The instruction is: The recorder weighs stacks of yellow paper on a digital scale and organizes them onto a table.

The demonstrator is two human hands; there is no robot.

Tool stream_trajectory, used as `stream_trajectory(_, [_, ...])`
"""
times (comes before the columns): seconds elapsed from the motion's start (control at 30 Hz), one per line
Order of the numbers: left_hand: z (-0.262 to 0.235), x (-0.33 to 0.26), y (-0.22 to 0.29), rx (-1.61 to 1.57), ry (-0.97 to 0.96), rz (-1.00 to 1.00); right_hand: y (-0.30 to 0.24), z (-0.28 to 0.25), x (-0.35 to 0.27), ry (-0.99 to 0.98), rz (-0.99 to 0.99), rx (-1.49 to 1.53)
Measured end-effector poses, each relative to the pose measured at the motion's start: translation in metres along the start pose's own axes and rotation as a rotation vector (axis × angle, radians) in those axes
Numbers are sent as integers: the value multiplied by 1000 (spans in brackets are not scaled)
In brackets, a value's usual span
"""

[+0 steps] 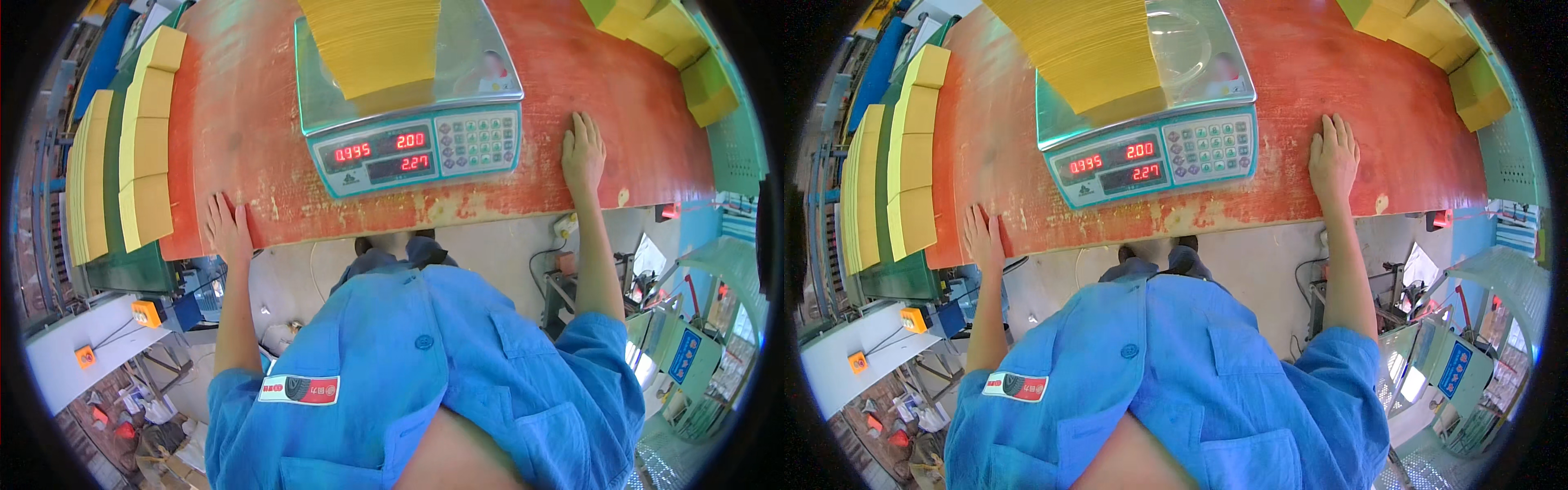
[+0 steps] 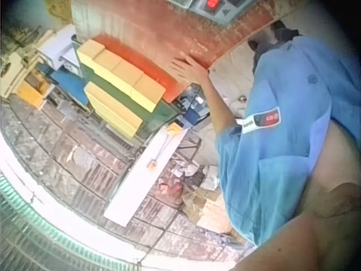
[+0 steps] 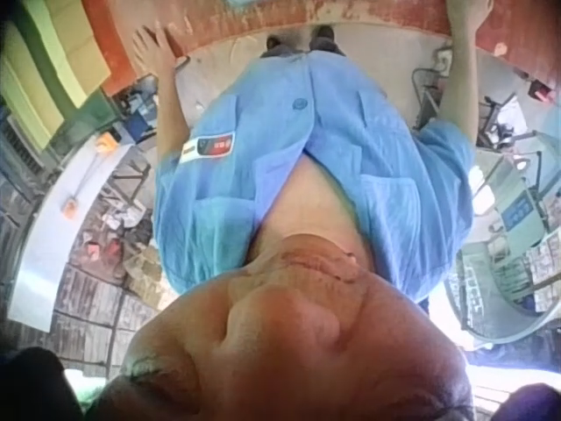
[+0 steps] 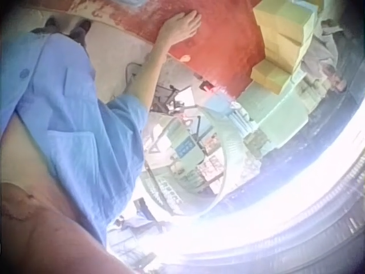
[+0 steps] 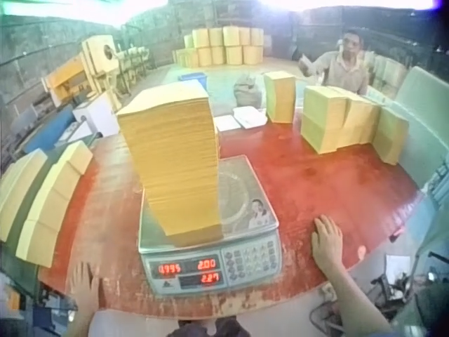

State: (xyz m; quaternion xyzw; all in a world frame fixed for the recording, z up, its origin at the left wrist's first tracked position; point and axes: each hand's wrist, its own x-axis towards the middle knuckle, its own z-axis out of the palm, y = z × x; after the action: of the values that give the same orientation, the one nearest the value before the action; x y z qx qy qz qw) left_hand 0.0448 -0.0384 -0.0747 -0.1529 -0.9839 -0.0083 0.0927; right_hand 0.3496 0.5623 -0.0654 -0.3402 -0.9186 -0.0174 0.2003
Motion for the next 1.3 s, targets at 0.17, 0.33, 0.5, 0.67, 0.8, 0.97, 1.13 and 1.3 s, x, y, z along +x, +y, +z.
stream_trajectory(0.17, [0,-4,-3,42,0,-14,-3,-1,-1,-19,5,-15])
stream_trajectory(0.33, [2,-5,-3,34,-11,-29,-1,-2,-4,-21,8,3])
stream_trajectory(0.5, [4,-2,-4,30,0,-20,-1,-1,-2,-11,-2,11])
stream_trajectory(0.67, [-1,2,-4,28,18,-18,-4,2,4,19,-37,10])
stream_trajectory(0.8, [-3,-1,-3,96,28,-7,-1,-10,7,47,-60,164])
stream_trajectory(0.97, [-9,3,-17,-138,98,-12,-28,-36,-4,138,205,790])
stream_trajectory(1.13, [-60,43,-54,-616,96,-13,-204,-140,-24,18,-279,925])
stream_trajectory(1.3, [-123,112,-135,-527,461,-11,-357,-99,-51,-416,-467,1135])
